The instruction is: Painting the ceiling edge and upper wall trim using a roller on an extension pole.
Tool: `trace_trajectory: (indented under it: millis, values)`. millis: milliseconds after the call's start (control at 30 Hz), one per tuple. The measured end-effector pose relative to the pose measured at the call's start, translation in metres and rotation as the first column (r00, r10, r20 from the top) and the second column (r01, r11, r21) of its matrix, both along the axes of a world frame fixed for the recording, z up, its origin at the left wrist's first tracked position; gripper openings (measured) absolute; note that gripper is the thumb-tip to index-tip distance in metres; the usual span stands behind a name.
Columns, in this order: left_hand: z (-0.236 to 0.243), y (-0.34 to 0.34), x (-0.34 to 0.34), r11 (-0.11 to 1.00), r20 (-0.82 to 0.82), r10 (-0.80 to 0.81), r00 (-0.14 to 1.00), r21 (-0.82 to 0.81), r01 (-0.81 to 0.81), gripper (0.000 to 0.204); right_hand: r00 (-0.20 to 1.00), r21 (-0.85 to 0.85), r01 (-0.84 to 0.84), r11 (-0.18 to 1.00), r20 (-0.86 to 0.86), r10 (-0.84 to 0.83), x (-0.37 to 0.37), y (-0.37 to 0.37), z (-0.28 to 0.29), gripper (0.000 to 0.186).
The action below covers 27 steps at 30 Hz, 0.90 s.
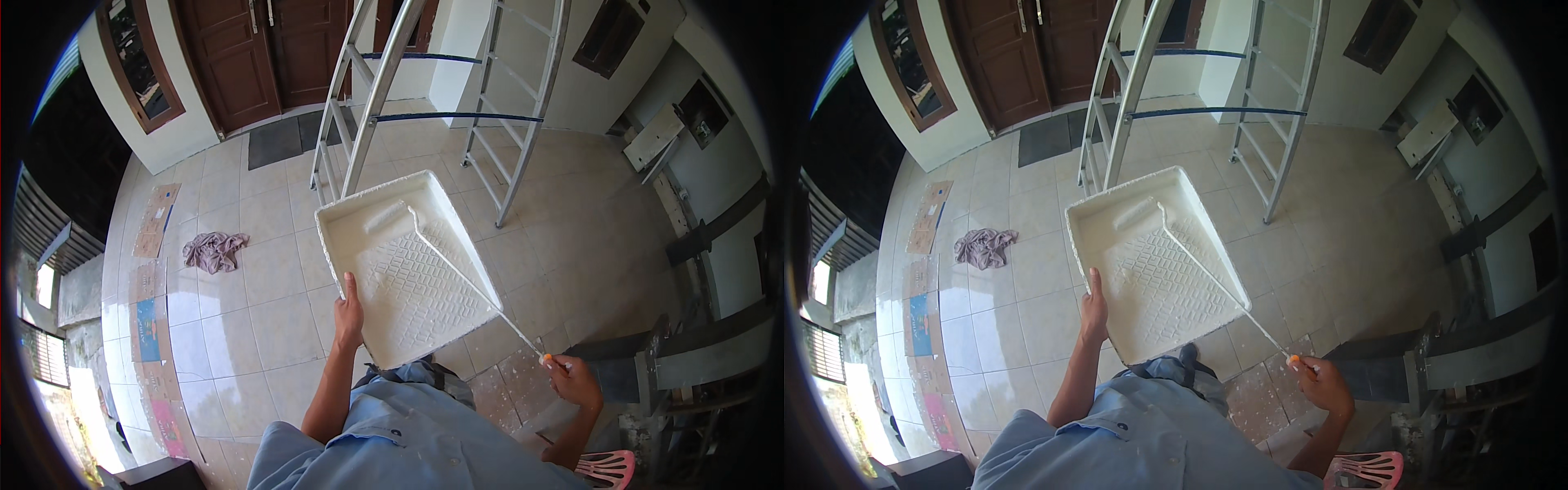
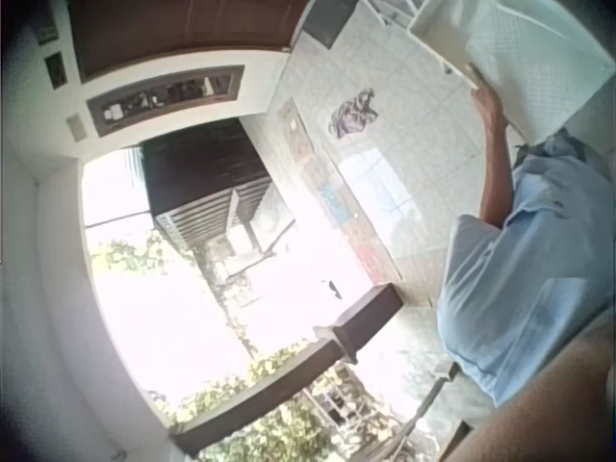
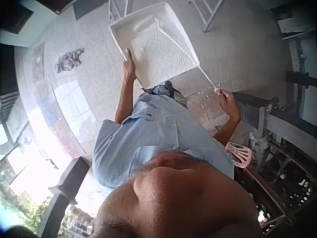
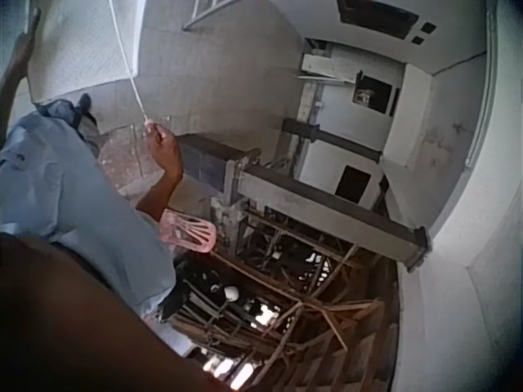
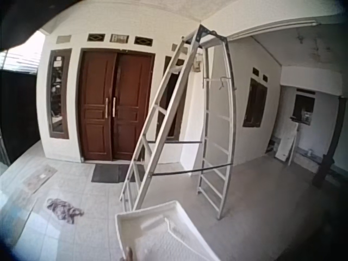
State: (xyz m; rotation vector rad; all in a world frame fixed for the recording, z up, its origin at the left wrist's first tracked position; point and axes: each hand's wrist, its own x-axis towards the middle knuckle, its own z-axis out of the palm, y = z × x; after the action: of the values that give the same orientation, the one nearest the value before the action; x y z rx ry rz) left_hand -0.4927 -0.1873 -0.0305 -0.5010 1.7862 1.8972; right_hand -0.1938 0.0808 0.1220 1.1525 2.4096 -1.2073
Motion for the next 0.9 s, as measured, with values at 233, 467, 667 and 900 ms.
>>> trace_trajectory:
  millis: [233, 467, 667, 900]
  values:
    - [-0.017, 0.001, -0.001, 0.997, 0.0, -0.007, 1.0, 0.082, 0.007, 0.09, 0.999, 0.027, -0.02, 0.999, 0.031, 0.019, 0.009, -0.003, 0.007, 0.034]
    - [-0.026, 0.0, -0.004, 0.99, 0.0, -0.024, 1.0, 0.14, 0.024, 0.09, 0.999, 0.051, 0.014, 0.999, -0.036, -0.012, -0.002, -0.015, 0.006, 0.033]
    - [-0.027, 0.003, -0.002, 0.994, 0.062, -0.008, 0.998, 0.106, 0.001, 0.091, 0.999, -0.04, -0.051, 0.998, -0.007, 0.05, 0.0, -0.021, -0.008, 0.033]
    - [-0.033, -0.003, -0.002, 0.988, 0.031, 0.003, 1.0, 0.153, -0.008, 0.092, 1.0, 0.059, 0.014, 0.998, 0.006, -0.015, 0.003, -0.016, 0.012, 0.033]
